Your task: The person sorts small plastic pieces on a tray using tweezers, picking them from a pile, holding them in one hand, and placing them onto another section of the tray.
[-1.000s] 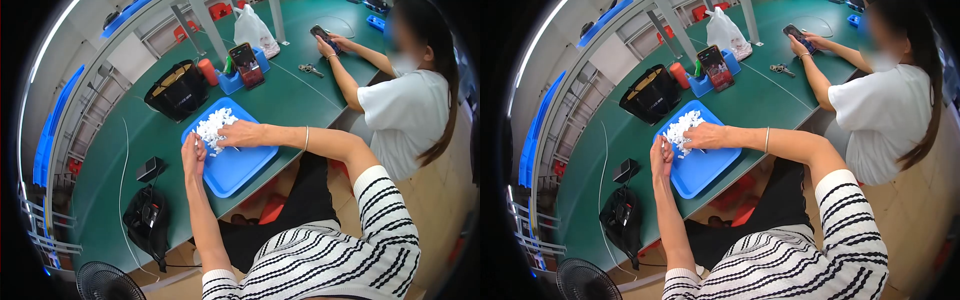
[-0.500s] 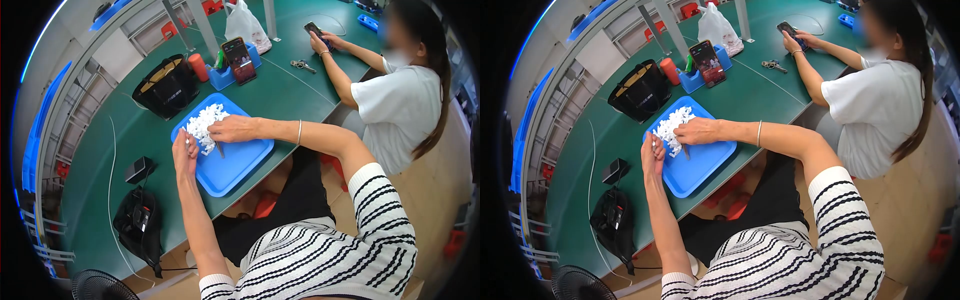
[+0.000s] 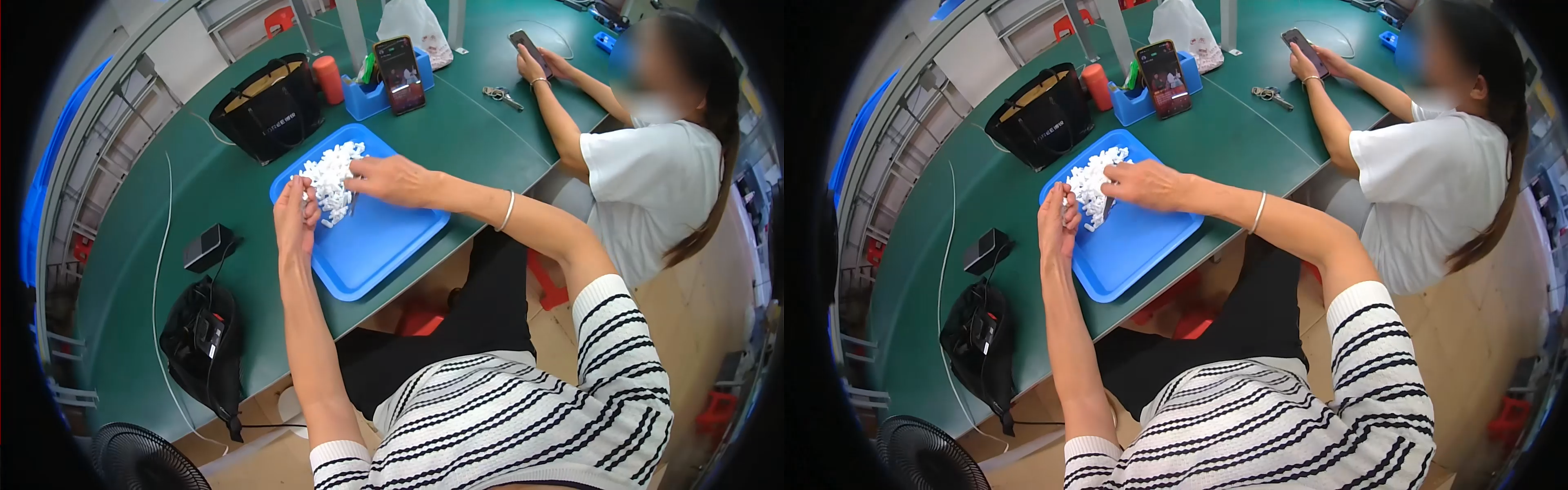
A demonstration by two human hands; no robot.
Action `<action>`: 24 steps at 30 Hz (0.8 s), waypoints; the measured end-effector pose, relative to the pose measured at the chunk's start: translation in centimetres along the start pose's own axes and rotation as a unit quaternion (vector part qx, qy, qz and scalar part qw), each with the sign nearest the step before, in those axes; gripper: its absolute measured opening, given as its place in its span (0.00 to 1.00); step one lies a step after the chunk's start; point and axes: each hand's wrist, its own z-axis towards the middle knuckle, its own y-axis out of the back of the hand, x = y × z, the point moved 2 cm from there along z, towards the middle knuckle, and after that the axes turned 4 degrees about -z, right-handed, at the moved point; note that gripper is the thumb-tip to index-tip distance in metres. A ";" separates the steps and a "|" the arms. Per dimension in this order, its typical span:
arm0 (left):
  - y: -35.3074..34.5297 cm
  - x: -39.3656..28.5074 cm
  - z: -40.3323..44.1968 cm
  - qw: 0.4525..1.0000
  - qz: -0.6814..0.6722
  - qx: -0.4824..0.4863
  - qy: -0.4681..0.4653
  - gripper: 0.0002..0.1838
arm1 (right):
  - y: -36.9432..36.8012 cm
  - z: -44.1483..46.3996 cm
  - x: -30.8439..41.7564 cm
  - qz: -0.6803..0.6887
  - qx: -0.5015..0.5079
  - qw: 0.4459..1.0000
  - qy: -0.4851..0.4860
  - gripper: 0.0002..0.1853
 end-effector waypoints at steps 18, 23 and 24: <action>-3.5 -0.3 -1.1 0.795 0.583 0.054 -0.157 0.07 | 0.7 0.0 -3.1 0.313 0.031 0.908 -0.276 0.13; -5.7 0.6 -2.2 0.647 0.744 0.087 -0.144 0.10 | 0.5 0.6 -3.8 0.330 0.036 0.900 -0.282 0.13; -6.0 0.7 -2.2 0.622 0.765 0.080 -0.148 0.11 | 0.6 0.8 -4.0 0.343 0.006 0.896 -0.280 0.13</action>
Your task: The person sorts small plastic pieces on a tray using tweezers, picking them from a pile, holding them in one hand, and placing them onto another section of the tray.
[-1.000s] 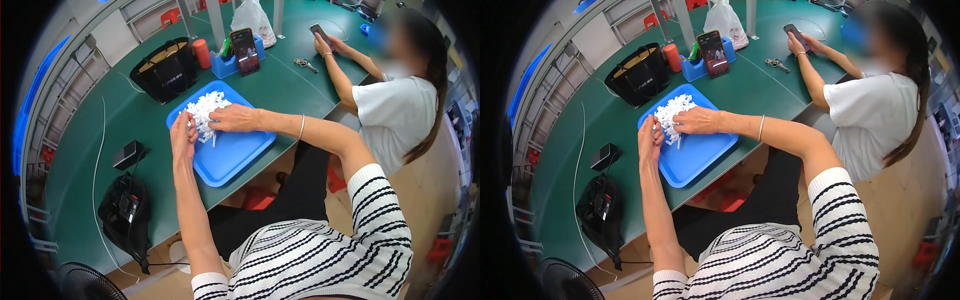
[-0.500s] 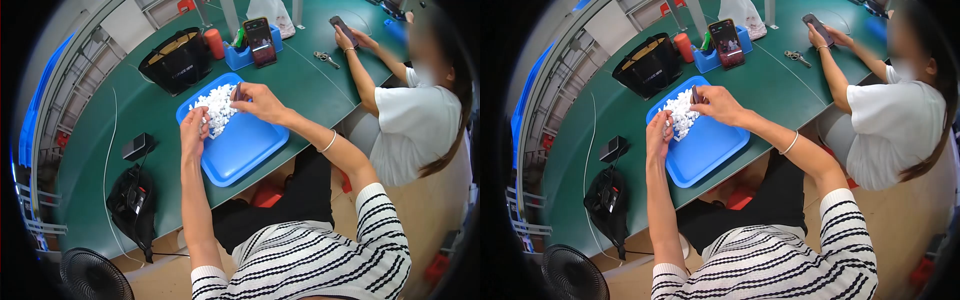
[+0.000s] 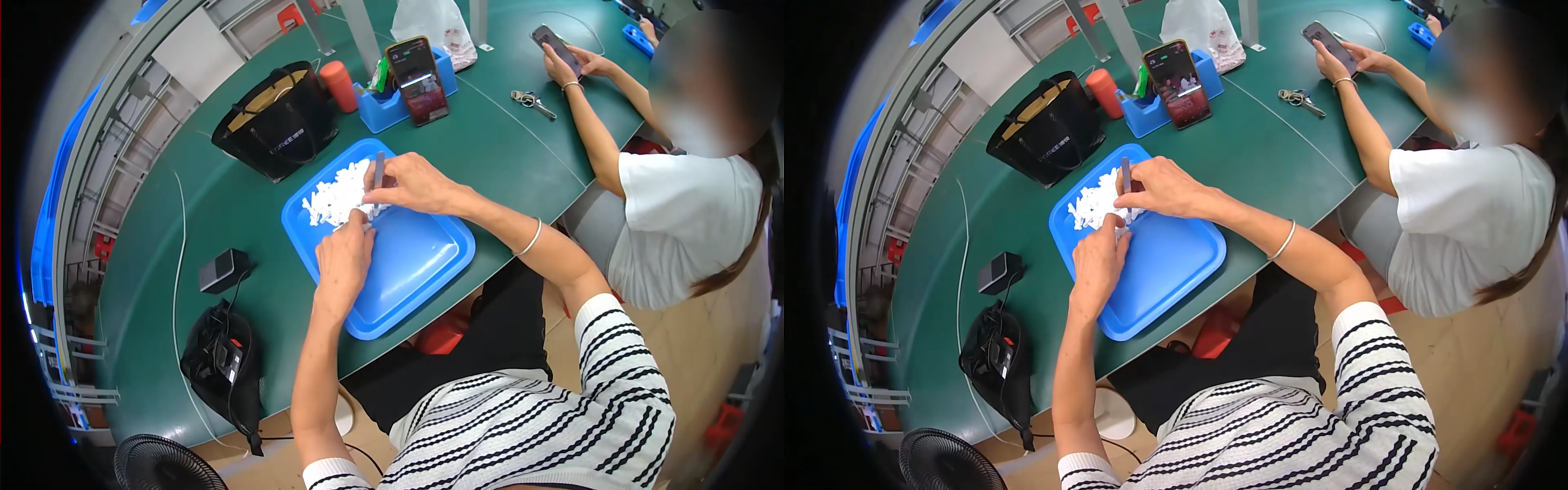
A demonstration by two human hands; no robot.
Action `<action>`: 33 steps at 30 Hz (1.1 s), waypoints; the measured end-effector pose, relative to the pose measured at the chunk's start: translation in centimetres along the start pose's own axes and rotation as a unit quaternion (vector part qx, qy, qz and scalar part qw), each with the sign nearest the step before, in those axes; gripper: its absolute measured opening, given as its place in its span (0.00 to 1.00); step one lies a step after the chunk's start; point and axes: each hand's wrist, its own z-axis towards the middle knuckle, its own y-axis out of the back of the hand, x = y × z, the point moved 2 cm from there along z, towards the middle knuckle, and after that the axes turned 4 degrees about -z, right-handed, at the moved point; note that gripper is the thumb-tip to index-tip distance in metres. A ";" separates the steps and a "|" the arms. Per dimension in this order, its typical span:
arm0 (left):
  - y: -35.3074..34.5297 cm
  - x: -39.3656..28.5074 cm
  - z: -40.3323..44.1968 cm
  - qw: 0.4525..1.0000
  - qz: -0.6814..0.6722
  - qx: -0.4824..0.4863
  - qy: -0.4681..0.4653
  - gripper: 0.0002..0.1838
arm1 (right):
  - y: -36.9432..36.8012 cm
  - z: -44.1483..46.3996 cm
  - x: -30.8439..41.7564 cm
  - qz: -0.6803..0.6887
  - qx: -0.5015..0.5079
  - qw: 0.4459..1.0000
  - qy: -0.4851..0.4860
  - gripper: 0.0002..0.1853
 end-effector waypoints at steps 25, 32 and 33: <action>-0.3 4.6 0.0 0.687 -0.691 0.006 0.227 0.05 | -2.7 0.6 0.5 0.383 -0.019 0.923 -0.045 0.11; 0.3 4.9 -0.2 0.639 -0.734 0.016 0.230 0.08 | -2.2 0.8 0.0 0.402 -0.073 0.912 -0.040 0.08; 0.4 4.9 -0.3 0.638 -0.734 0.014 0.233 0.08 | -2.2 0.8 0.1 0.392 -0.067 0.917 -0.028 0.07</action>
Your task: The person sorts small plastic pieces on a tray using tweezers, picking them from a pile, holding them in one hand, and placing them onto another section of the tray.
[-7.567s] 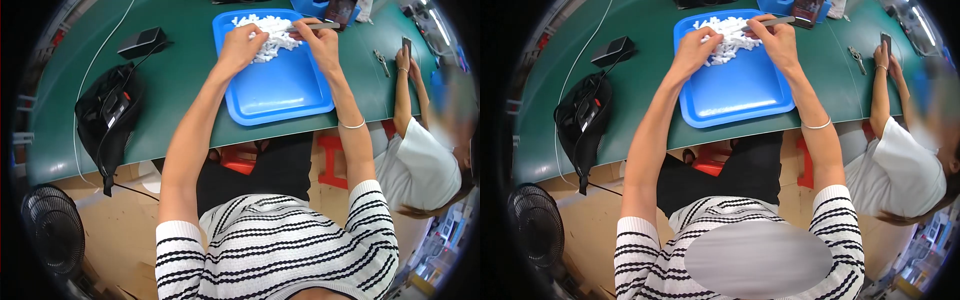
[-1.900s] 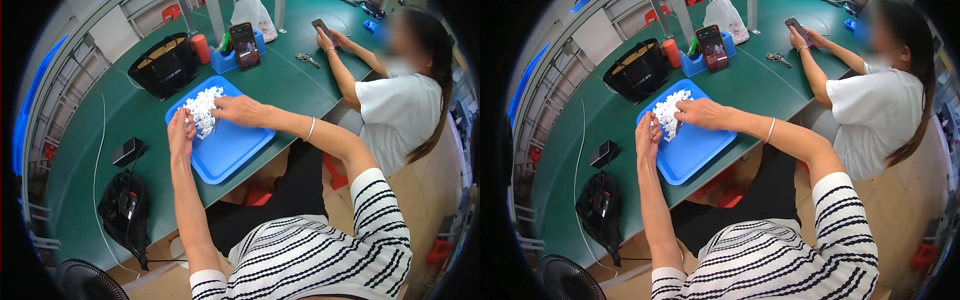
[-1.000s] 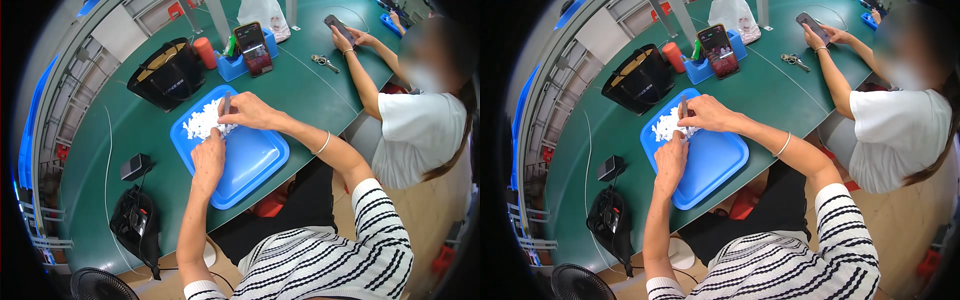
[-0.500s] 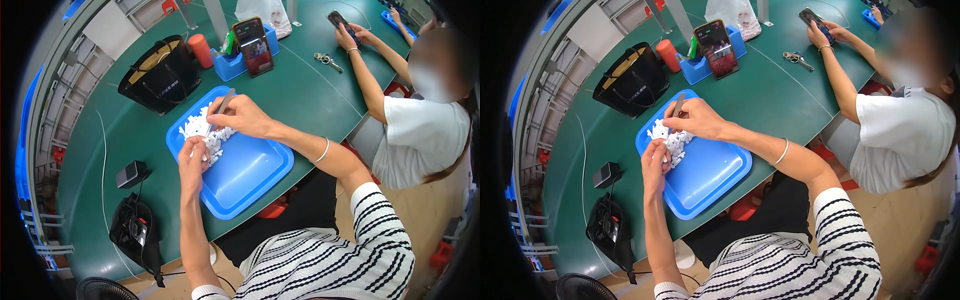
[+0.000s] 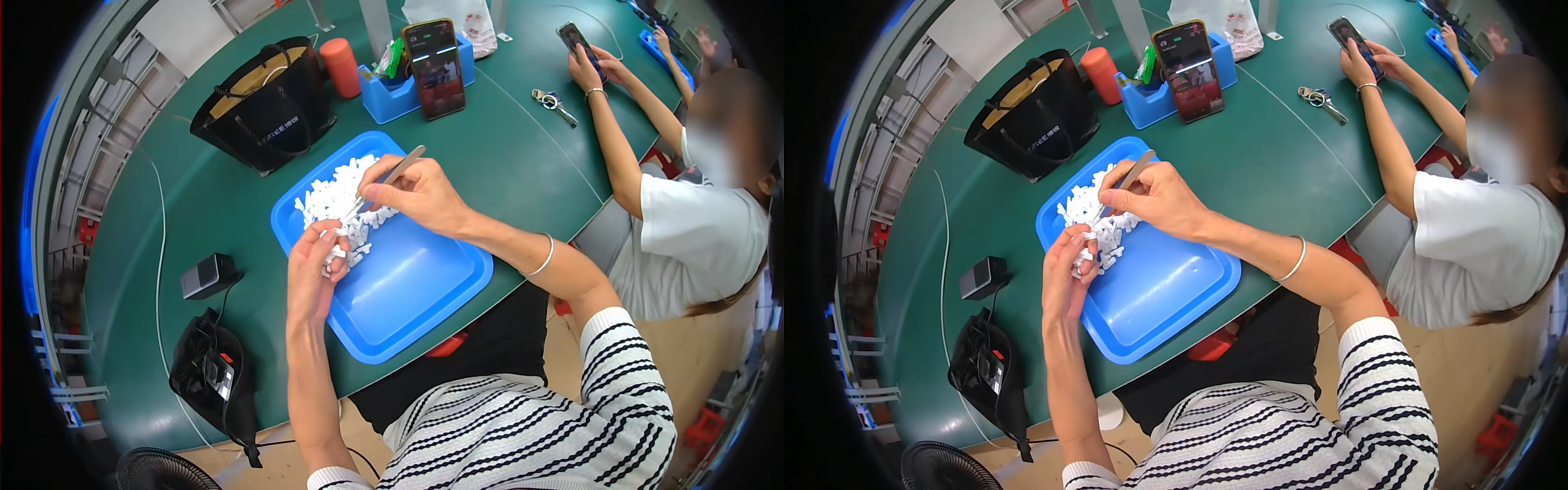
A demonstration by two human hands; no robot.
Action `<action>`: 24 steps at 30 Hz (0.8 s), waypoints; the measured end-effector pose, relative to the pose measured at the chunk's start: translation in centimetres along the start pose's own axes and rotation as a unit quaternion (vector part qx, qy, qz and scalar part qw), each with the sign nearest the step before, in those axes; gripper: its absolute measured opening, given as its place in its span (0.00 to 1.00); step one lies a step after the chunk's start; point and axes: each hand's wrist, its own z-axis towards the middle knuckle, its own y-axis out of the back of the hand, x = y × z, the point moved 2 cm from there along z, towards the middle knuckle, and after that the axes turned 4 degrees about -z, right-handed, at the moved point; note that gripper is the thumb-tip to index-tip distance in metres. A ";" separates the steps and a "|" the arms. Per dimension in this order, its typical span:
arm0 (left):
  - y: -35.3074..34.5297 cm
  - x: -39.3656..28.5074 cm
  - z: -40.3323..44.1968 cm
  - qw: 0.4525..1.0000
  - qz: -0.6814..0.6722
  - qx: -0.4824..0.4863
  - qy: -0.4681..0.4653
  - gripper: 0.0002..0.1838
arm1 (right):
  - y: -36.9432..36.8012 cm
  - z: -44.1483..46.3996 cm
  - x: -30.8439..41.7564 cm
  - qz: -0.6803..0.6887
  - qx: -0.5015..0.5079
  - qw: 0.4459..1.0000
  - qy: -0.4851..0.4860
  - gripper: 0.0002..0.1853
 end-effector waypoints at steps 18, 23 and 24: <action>0.1 0.3 0.2 0.999 0.026 0.019 0.011 0.08 | -0.2 -0.5 -0.1 -0.034 0.030 0.999 -0.022 0.07; -0.2 0.4 0.1 0.997 0.074 0.008 -0.004 0.07 | 0.0 -0.3 -0.2 -0.036 0.011 0.999 0.013 0.07; -0.2 0.4 0.1 0.996 0.088 0.009 -0.008 0.07 | 0.0 -0.4 0.1 -0.036 0.012 0.999 0.013 0.07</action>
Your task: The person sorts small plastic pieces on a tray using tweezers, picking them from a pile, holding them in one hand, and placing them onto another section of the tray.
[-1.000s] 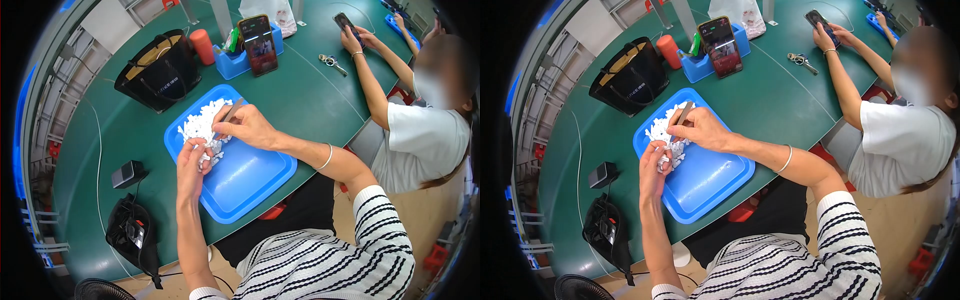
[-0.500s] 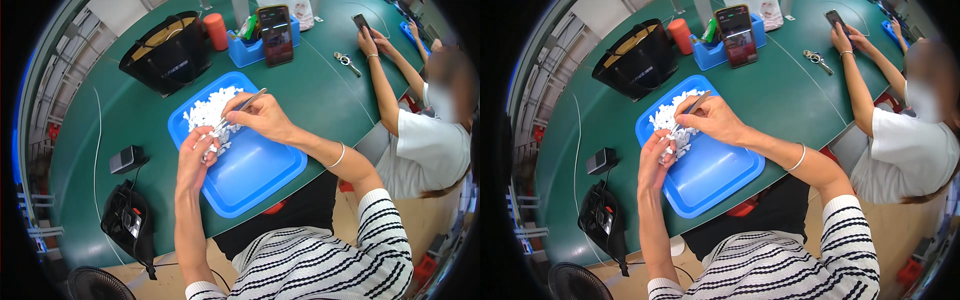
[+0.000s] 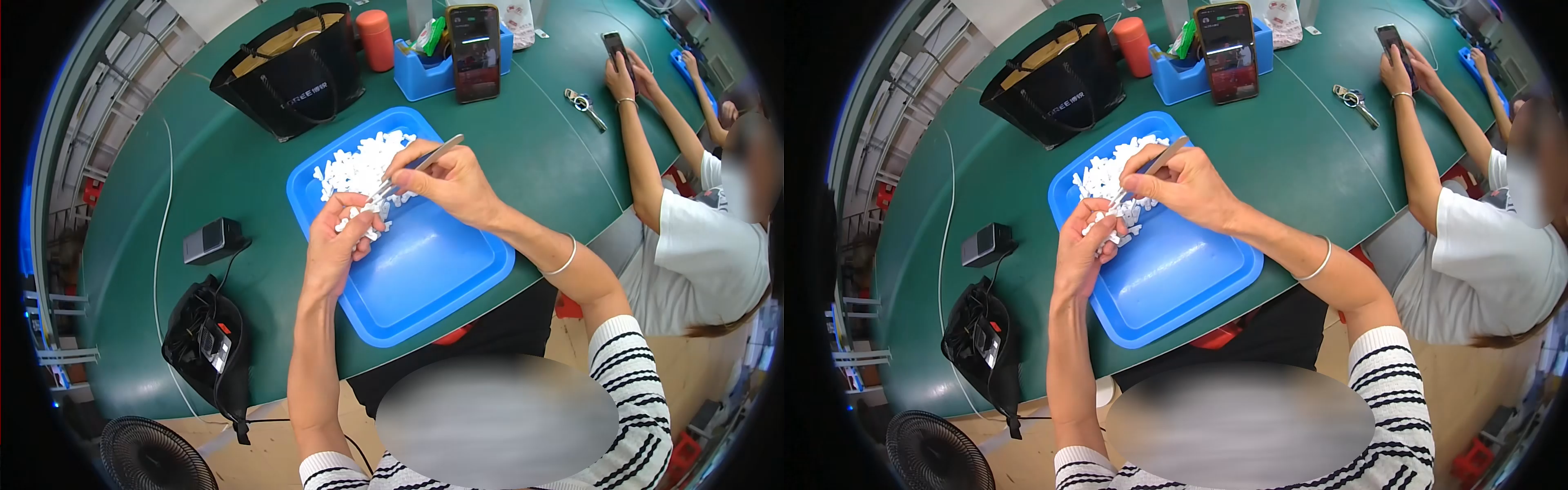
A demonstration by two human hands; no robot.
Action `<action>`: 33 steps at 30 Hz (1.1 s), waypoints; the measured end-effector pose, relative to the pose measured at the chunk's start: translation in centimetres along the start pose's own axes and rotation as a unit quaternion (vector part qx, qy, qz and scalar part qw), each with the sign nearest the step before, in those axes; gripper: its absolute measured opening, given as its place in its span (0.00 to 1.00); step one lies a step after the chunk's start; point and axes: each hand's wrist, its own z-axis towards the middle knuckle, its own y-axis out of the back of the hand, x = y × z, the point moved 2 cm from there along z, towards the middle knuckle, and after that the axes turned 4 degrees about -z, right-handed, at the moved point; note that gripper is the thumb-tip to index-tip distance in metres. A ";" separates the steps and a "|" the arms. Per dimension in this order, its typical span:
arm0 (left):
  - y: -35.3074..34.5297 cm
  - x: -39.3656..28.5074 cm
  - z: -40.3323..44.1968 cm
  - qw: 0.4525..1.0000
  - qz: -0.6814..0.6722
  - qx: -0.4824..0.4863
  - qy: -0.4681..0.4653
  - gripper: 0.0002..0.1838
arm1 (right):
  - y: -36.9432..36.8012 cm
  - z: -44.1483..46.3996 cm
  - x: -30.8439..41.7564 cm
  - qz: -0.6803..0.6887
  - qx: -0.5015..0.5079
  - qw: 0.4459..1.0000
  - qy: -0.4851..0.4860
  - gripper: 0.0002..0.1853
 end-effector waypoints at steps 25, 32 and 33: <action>2.4 -0.6 0.3 0.950 -0.308 0.031 -0.033 0.06 | 0.0 0.2 0.6 -0.197 0.152 0.968 0.024 0.06; 1.9 -0.3 0.1 0.969 -0.242 0.043 -0.021 0.07 | -0.5 -0.1 -0.1 -0.244 0.160 0.955 0.047 0.07; 1.8 -0.3 0.1 0.982 -0.187 0.017 -0.020 0.07 | -0.5 -0.1 0.1 -0.245 0.159 0.955 0.047 0.07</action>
